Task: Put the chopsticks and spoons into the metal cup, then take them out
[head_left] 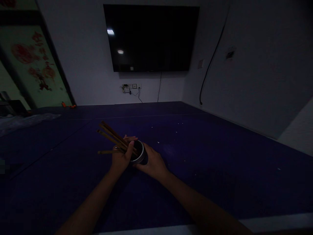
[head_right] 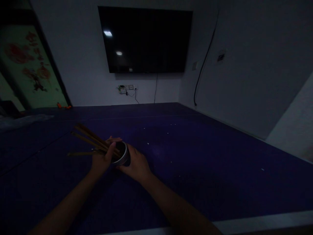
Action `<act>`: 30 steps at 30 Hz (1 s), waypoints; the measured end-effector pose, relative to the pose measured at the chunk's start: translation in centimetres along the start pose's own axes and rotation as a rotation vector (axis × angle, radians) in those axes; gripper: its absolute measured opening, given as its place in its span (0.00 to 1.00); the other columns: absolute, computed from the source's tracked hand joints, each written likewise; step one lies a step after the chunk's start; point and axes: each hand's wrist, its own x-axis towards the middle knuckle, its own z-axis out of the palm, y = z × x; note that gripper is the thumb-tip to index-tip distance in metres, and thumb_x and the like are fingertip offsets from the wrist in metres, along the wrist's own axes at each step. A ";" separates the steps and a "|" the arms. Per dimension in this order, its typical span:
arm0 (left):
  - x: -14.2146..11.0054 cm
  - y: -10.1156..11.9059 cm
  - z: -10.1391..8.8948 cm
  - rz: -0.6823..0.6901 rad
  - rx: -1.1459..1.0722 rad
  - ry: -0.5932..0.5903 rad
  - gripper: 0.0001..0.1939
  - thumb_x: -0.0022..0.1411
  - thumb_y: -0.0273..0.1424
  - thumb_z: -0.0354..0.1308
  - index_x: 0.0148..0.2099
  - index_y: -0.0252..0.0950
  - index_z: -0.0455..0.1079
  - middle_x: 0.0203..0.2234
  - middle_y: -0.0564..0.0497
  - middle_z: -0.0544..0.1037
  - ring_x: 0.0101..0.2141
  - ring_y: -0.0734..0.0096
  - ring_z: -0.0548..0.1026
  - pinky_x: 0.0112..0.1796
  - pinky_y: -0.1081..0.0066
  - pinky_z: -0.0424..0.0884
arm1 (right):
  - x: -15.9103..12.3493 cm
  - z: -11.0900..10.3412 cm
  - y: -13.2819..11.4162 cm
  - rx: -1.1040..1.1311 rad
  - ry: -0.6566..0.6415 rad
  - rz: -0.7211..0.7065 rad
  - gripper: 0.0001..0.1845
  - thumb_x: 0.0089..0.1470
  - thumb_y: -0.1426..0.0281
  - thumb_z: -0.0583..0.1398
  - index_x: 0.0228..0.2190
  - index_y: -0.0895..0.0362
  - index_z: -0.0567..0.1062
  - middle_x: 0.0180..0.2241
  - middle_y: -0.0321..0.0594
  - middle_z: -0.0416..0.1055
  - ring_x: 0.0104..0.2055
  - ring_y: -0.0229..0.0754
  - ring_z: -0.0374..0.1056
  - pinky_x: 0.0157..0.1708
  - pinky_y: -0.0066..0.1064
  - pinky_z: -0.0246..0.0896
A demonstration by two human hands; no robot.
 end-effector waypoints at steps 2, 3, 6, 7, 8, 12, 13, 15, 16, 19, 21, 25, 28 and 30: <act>-0.1 0.0 -0.1 0.011 0.022 0.025 0.13 0.61 0.37 0.49 0.32 0.37 0.73 0.33 0.50 0.79 0.40 0.67 0.76 0.57 0.56 0.60 | 0.0 0.0 0.0 0.007 0.000 0.000 0.42 0.38 0.66 0.67 0.55 0.49 0.59 0.51 0.42 0.68 0.51 0.48 0.66 0.49 0.42 0.62; -0.1 0.0 -0.1 0.016 0.039 0.039 0.14 0.61 0.37 0.50 0.30 0.37 0.72 0.32 0.50 0.79 0.39 0.67 0.76 0.57 0.56 0.61 | 0.0 0.0 0.0 0.009 0.002 -0.003 0.42 0.38 0.66 0.68 0.55 0.49 0.59 0.52 0.42 0.67 0.51 0.48 0.66 0.49 0.42 0.62; -0.2 -0.1 -0.2 0.042 0.090 0.071 0.15 0.61 0.37 0.50 0.26 0.37 0.70 0.30 0.51 0.78 0.39 0.68 0.76 0.56 0.57 0.63 | 0.0 0.0 0.0 0.009 0.008 -0.011 0.42 0.38 0.65 0.68 0.55 0.49 0.60 0.52 0.42 0.67 0.52 0.48 0.66 0.50 0.42 0.61; -0.3 -0.2 -0.3 0.058 0.104 0.073 0.15 0.61 0.37 0.50 0.25 0.37 0.69 0.30 0.51 0.78 0.38 0.68 0.76 0.56 0.57 0.63 | 0.0 0.0 0.0 0.006 0.007 -0.014 0.42 0.38 0.65 0.68 0.55 0.50 0.60 0.52 0.42 0.67 0.52 0.48 0.65 0.50 0.42 0.61; -0.3 -0.3 -0.3 0.077 0.117 0.070 0.16 0.61 0.37 0.50 0.25 0.37 0.69 0.29 0.52 0.78 0.37 0.68 0.76 0.55 0.57 0.64 | 0.0 0.0 0.0 0.001 0.006 -0.016 0.42 0.38 0.64 0.68 0.55 0.50 0.60 0.52 0.42 0.67 0.52 0.48 0.65 0.50 0.42 0.61; -0.4 -0.8 -0.4 0.139 0.164 0.086 0.15 0.62 0.36 0.49 0.26 0.37 0.69 0.27 0.53 0.78 0.35 0.69 0.76 0.54 0.57 0.65 | -0.1 0.0 0.0 -0.016 0.007 -0.018 0.41 0.38 0.64 0.68 0.54 0.50 0.61 0.52 0.42 0.67 0.52 0.48 0.65 0.51 0.42 0.61; -0.4 -0.9 -0.4 0.145 0.172 0.100 0.15 0.62 0.36 0.48 0.26 0.37 0.69 0.27 0.52 0.77 0.35 0.69 0.76 0.54 0.57 0.65 | -0.1 0.0 -0.1 -0.018 0.006 -0.019 0.40 0.39 0.64 0.68 0.54 0.50 0.61 0.52 0.42 0.67 0.52 0.48 0.65 0.51 0.42 0.61; -0.4 -1.1 -0.4 0.143 0.181 0.132 0.15 0.62 0.36 0.48 0.27 0.37 0.68 0.28 0.51 0.77 0.37 0.67 0.76 0.53 0.58 0.66 | -0.1 0.0 -0.1 -0.019 0.001 -0.022 0.40 0.39 0.63 0.67 0.54 0.50 0.61 0.52 0.42 0.67 0.52 0.48 0.65 0.51 0.42 0.61; -0.5 -1.1 -0.4 0.139 0.184 0.148 0.15 0.62 0.37 0.48 0.27 0.37 0.68 0.27 0.51 0.77 0.38 0.67 0.75 0.52 0.58 0.67 | -0.1 0.0 -0.1 -0.021 -0.001 -0.024 0.40 0.39 0.63 0.67 0.54 0.50 0.61 0.52 0.42 0.67 0.52 0.48 0.66 0.51 0.42 0.61; -0.6 -0.9 -0.5 0.110 0.196 0.197 0.15 0.61 0.38 0.48 0.27 0.37 0.67 0.24 0.51 0.75 0.35 0.66 0.75 0.47 0.62 0.69 | -0.1 0.1 -0.1 -0.026 -0.008 -0.036 0.41 0.39 0.63 0.67 0.54 0.50 0.60 0.52 0.42 0.67 0.52 0.47 0.66 0.50 0.42 0.62; -0.7 -0.9 -0.6 0.075 0.203 0.215 0.16 0.62 0.38 0.48 0.25 0.37 0.66 0.22 0.51 0.74 0.31 0.68 0.75 0.42 0.65 0.71 | -0.1 0.2 0.0 -0.038 -0.016 -0.051 0.41 0.40 0.62 0.67 0.55 0.50 0.59 0.52 0.42 0.67 0.52 0.48 0.65 0.50 0.42 0.62; -0.8 -1.0 -0.9 -0.018 0.182 0.300 0.19 0.62 0.40 0.48 0.22 0.37 0.65 0.18 0.52 0.72 0.24 0.70 0.74 0.34 0.69 0.71 | -0.2 0.3 -0.1 -0.075 -0.036 -0.092 0.42 0.40 0.63 0.67 0.56 0.51 0.58 0.54 0.43 0.66 0.54 0.47 0.64 0.52 0.42 0.60; -0.7 -1.2 -0.9 -0.107 0.115 0.403 0.19 0.60 0.41 0.49 0.21 0.36 0.64 0.15 0.53 0.70 0.22 0.71 0.73 0.29 0.70 0.71 | -0.2 0.2 -0.2 -0.096 -0.061 -0.122 0.44 0.40 0.63 0.68 0.56 0.52 0.57 0.55 0.44 0.64 0.55 0.47 0.63 0.52 0.41 0.59; -0.4 -0.9 -1.0 -0.185 0.039 0.492 0.19 0.58 0.42 0.50 0.21 0.36 0.63 0.14 0.54 0.69 0.19 0.72 0.71 0.25 0.71 0.70 | -0.2 0.2 -0.3 -0.106 -0.075 -0.135 0.43 0.40 0.63 0.67 0.56 0.52 0.57 0.55 0.44 0.64 0.55 0.47 0.63 0.53 0.41 0.59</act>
